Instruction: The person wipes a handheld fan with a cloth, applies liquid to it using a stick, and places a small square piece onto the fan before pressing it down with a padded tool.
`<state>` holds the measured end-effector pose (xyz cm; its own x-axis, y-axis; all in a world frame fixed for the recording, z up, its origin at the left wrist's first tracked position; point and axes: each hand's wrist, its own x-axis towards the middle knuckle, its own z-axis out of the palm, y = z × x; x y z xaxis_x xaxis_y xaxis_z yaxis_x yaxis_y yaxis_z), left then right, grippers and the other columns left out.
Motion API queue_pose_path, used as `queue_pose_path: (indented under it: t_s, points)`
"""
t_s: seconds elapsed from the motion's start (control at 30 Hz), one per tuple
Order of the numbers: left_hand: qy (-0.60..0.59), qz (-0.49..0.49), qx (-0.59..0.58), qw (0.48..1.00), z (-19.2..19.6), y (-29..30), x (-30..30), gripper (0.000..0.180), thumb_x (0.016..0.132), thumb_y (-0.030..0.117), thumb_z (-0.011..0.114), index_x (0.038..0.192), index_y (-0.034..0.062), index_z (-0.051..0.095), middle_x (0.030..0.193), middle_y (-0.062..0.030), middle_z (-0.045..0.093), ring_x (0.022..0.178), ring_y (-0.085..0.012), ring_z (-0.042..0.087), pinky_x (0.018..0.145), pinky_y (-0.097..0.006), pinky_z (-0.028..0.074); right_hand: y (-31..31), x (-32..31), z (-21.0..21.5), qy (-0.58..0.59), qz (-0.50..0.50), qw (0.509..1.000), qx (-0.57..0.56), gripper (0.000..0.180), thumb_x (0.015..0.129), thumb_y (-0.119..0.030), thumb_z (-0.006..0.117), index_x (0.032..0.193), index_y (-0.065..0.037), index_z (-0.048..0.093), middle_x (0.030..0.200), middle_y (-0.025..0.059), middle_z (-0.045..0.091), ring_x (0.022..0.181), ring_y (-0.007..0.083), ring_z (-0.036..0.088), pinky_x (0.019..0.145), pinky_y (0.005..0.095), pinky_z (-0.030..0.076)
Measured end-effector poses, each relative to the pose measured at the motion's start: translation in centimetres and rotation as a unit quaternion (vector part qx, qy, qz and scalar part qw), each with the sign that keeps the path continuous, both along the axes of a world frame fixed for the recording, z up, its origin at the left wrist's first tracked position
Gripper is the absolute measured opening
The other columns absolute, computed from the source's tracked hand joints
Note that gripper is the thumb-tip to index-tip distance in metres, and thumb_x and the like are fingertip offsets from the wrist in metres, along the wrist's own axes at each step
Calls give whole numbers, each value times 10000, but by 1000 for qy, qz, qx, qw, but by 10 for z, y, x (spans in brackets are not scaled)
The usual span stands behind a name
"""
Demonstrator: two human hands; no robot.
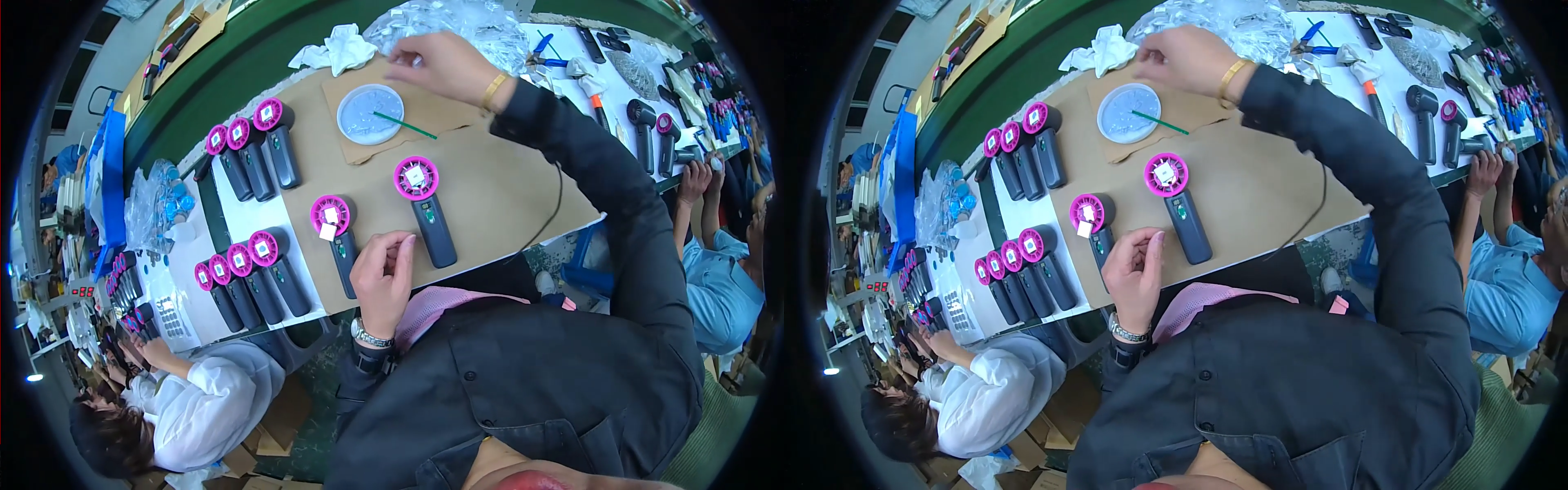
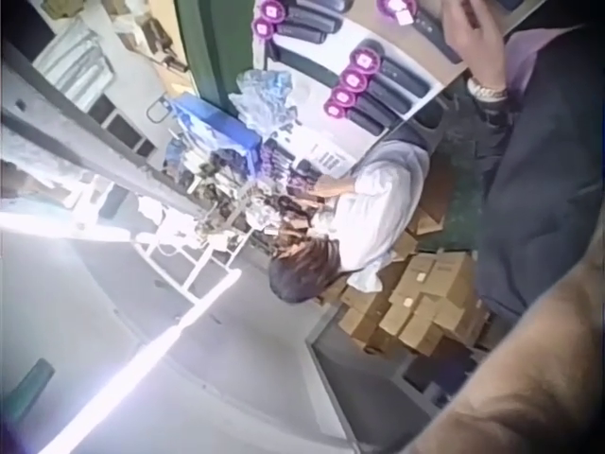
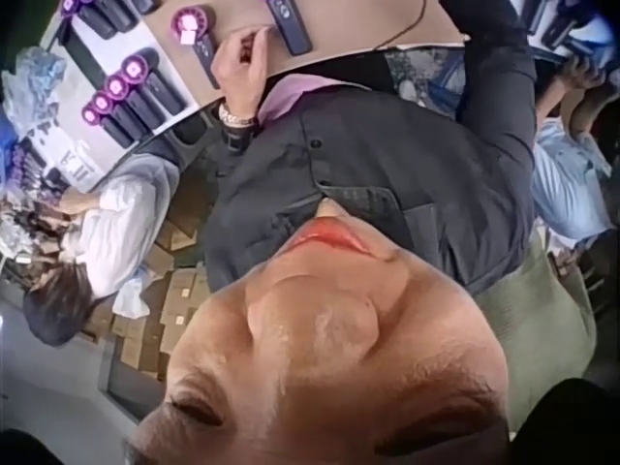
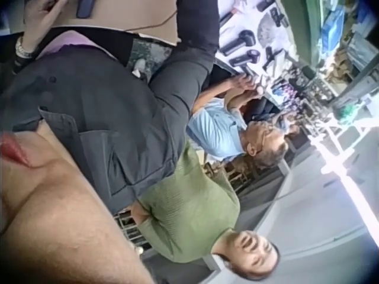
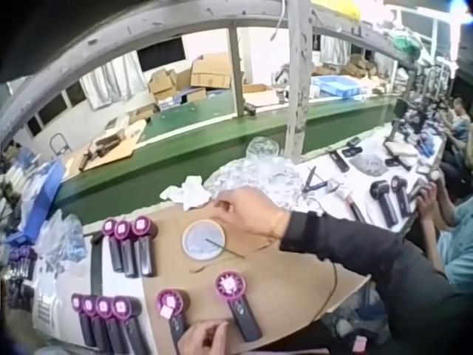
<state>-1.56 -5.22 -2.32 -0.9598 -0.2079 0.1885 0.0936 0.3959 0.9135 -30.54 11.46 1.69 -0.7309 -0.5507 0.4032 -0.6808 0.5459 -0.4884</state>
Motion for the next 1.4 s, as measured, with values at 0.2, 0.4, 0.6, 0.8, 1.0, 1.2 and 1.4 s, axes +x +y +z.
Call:
queue_pose_path:
  t_s: [0.2,0.4,0.6,0.8,1.0,1.2,1.4]
  points:
    - [12,2,29,1000,-5,7,-8,156,915,-8,807,988,-14,669,850,-57,629,651,-101,588,586,-255,472,23,82,-1,-27,-51,988,142,361,918,-356,809,1118,-70,718,828,102,742,775,311,739,698,406,569]
    - [18,-20,25,999,-2,18,-13,272,882,20,855,1002,-4,612,896,-40,563,647,-90,530,582,-246,457,15,82,-20,36,-12,986,161,349,907,-307,800,1159,-79,718,853,112,729,788,334,725,678,428,556]
    - [8,-28,-2,1000,-2,20,-15,311,871,37,869,1026,1,601,904,-41,540,638,-94,483,573,-251,451,12,71,-19,117,-40,989,80,217,912,-241,788,1019,-54,767,884,113,722,793,315,716,672,411,548]
    - [7,-30,-13,999,0,19,-17,317,868,37,869,1039,3,604,905,-48,537,635,-100,471,561,-252,438,19,67,-15,39,-88,994,-46,205,919,-230,789,946,-27,793,834,104,717,703,245,685,646,361,534]
    - [5,-15,-20,1000,2,13,-22,311,872,36,865,1050,5,612,905,-49,538,640,-100,480,565,-249,444,25,60,-24,-133,-131,979,-82,266,903,-258,809,927,7,808,685,54,682,602,122,601,585,299,492]
    - [-18,-17,18,1000,-4,13,-22,315,872,54,871,1057,7,620,899,-47,541,648,-99,492,564,-249,450,27,57,-16,-292,-155,940,-88,252,879,-244,819,901,7,816,662,0,653,610,65,549,550,261,432]
    - [-26,-24,21,999,-11,13,-24,319,869,72,880,1048,13,622,888,-39,541,648,-99,497,562,-247,456,24,49,-30,-338,-149,922,-121,221,871,-219,819,898,0,826,679,-20,649,595,50,492,515,256,362]
